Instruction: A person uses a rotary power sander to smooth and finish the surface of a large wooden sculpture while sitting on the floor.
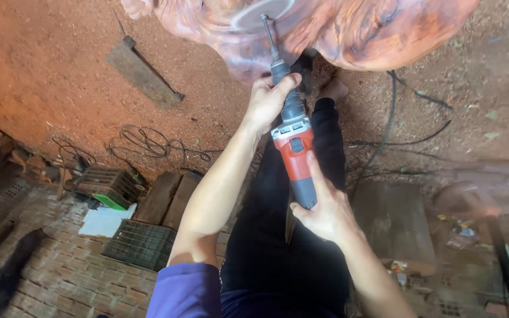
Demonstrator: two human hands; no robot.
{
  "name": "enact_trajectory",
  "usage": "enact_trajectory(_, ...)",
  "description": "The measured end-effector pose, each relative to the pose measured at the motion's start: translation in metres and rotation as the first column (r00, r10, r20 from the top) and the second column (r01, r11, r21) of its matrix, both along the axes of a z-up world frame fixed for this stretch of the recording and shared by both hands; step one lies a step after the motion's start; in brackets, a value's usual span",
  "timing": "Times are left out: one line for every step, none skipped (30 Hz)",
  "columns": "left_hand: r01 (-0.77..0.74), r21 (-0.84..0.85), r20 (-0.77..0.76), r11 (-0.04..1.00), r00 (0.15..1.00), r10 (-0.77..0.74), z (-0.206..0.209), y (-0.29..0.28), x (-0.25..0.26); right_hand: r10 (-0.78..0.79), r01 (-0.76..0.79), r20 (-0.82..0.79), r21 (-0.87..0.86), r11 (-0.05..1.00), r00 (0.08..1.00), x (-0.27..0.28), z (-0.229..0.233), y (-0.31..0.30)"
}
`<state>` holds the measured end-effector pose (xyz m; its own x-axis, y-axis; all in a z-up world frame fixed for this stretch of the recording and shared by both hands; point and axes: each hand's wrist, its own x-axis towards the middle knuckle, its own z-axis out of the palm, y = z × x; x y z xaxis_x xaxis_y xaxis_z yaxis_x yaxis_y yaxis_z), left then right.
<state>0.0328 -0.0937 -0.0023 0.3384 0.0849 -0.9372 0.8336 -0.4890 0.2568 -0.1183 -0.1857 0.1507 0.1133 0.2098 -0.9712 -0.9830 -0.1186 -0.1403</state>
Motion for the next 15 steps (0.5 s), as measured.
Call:
enact_trajectory(0.007,-0.002,-0.008,1.0,1.0,-0.007,-0.002,0.007,0.0,-0.007,0.007,-0.008,-0.002,1.0,1.0,0.002,0.003,0.007)
enact_trajectory(0.033,-0.003,-0.02,0.999,0.999,-0.033,-0.003,0.015,0.0,-0.024,0.024,-0.016,0.008,1.0,1.0,0.003,0.006,0.014)
enact_trajectory(0.059,-0.007,-0.026,0.998,0.998,-0.059,-0.006,0.022,0.003,-0.039,0.039,-0.019,0.016,0.999,0.999,0.007,0.008,0.02)
enact_trajectory(0.065,-0.011,-0.027,0.998,0.998,-0.065,-0.001,0.025,0.006,-0.045,0.045,-0.02,0.011,0.999,0.999,0.009,0.01,0.027)
enact_trajectory(0.098,-0.003,-0.031,0.995,0.995,-0.098,0.002,0.027,0.009,-0.059,0.06,-0.037,0.009,0.998,0.998,0.01,0.013,0.032)
enact_trajectory(0.131,0.005,-0.034,0.991,0.991,-0.131,0.006,0.03,0.012,-0.073,0.074,-0.053,0.006,0.997,0.996,0.012,0.014,0.038)
enact_trajectory(0.135,0.001,-0.035,0.991,0.99,-0.135,0.009,0.033,0.014,-0.077,0.077,-0.054,0.002,0.997,0.996,0.012,0.017,0.044)
enact_trajectory(0.16,0.006,-0.038,0.987,0.986,-0.16,0.011,0.037,0.016,-0.087,0.087,-0.048,-0.005,0.996,0.995,0.011,0.02,0.05)
enact_trajectory(0.186,0.01,-0.042,0.982,0.982,-0.186,0.013,0.041,0.019,-0.098,0.098,-0.043,-0.011,0.995,0.994,0.011,0.022,0.056)
enact_trajectory(0.191,0.008,-0.043,0.982,0.981,-0.19,0.019,0.041,0.024,-0.103,0.103,-0.044,-0.014,0.995,0.994,0.016,0.022,0.057)
enact_trajectory(0.19,0.02,-0.035,0.982,0.981,-0.189,0.026,0.041,0.027,-0.092,0.093,-0.054,0.011,0.996,0.994,0.019,0.025,0.058)
enact_trajectory(0.189,0.033,-0.028,0.981,0.982,-0.188,0.033,0.042,0.03,-0.08,0.083,-0.065,0.036,0.996,0.995,0.022,0.027,0.06)
enact_trajectory(0.192,0.031,-0.033,0.981,0.981,-0.191,0.034,0.046,0.031,-0.083,0.086,-0.071,0.035,0.996,0.994,0.022,0.03,0.062)
enact_trajectory(0.222,0.014,-0.025,0.975,0.975,-0.222,0.036,0.051,0.032,-0.078,0.081,-0.064,0.046,0.996,0.995,0.022,0.033,0.065)
enact_trajectory(0.252,-0.005,-0.01,0.968,0.968,-0.252,0.037,0.053,0.036,-0.073,0.076,-0.052,0.054,0.996,0.996,0.025,0.035,0.066)
